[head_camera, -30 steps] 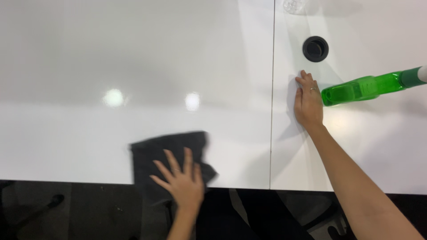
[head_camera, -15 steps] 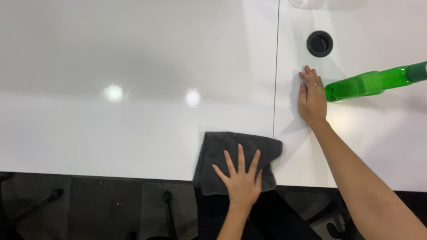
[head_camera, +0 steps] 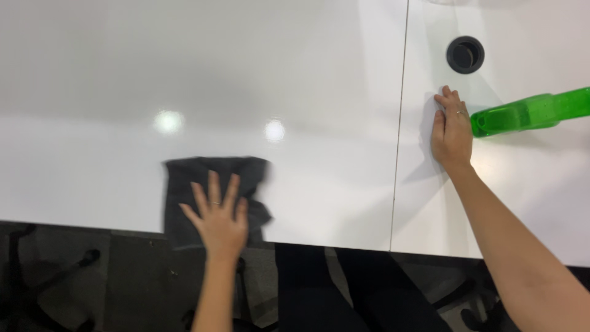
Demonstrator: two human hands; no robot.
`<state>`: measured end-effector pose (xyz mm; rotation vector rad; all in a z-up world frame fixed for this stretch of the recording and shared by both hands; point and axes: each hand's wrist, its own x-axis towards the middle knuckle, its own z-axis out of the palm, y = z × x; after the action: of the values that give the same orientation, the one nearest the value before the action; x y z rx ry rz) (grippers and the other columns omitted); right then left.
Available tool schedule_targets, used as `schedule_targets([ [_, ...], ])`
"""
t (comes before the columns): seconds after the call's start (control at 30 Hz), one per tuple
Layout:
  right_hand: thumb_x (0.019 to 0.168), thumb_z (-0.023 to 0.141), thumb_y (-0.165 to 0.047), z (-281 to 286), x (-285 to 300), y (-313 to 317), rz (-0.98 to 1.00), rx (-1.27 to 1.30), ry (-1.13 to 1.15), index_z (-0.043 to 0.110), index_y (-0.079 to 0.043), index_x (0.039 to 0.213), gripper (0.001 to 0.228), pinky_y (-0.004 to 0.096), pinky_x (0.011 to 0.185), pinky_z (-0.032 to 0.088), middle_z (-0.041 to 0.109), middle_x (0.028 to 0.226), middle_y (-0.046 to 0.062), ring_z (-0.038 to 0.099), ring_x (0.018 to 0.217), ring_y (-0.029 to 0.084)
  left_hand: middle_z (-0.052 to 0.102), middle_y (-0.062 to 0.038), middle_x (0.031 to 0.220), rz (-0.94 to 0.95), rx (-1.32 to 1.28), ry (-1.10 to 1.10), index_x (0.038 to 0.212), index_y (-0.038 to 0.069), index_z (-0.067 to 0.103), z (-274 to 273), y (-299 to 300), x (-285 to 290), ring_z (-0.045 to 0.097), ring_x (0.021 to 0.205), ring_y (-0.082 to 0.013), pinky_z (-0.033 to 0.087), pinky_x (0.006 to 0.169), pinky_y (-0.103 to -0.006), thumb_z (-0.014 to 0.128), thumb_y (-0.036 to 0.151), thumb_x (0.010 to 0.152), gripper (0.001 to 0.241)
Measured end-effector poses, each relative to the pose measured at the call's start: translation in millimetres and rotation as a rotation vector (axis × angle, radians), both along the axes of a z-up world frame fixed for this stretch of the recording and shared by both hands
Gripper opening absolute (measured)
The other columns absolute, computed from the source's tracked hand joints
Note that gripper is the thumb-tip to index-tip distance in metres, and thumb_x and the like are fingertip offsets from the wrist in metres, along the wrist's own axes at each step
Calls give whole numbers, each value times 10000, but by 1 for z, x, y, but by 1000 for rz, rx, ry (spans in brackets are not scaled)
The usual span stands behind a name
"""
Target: The person sprays a white countertop with a green spray bottle and wipes it with a black cloth. They move a plastic water bottle aside to clean the area underneath it and continue wiping the surface.
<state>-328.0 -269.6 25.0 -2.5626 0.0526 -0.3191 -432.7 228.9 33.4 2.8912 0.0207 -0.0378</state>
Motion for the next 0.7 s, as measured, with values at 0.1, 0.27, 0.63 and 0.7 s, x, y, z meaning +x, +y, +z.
schedule_targets([
  [0.1, 1041, 437, 8, -2, -3, 2, -15, 22, 9, 557, -9, 1331, 314, 516, 1239, 280, 517, 1563, 211, 393, 1487, 447, 187, -58, 1736, 37, 6, -34, 1576, 384, 400, -12, 8, 3, 91, 1585, -449, -18, 1178, -770, 467, 460, 1043, 542],
  [0.27, 1044, 438, 12, -4, -2, 2, -2, 8, -18, 555, -11, 1342, 320, 522, 1256, 276, 507, 1569, 225, 405, 1491, 447, 133, -100, 1736, 51, 66, -34, 1592, 395, 364, -18, -18, -7, 48, 1564, -490, -45, 1152, -782, 436, 489, 1049, 555],
  [0.63, 1050, 450, -2, -11, -3, -4, -11, 19, -25, 563, -11, 1343, 314, 529, 1254, 270, 501, 1566, 208, 411, 1481, 433, 99, -150, 1703, -141, -73, 14, 1583, 375, 341, -2, -218, -64, 21, 1513, -536, -78, 1074, -819, 412, 503, 1026, 576],
  [0.7, 1046, 455, -6, -11, -3, -5, -8, 13, -34, 565, -16, 1344, 318, 527, 1250, 277, 505, 1563, 202, 416, 1477, 426, 124, -159, 1697, -183, -108, 29, 1573, 374, 353, 1, -248, -63, 30, 1505, -548, -70, 1061, -830, 433, 496, 1021, 571],
])
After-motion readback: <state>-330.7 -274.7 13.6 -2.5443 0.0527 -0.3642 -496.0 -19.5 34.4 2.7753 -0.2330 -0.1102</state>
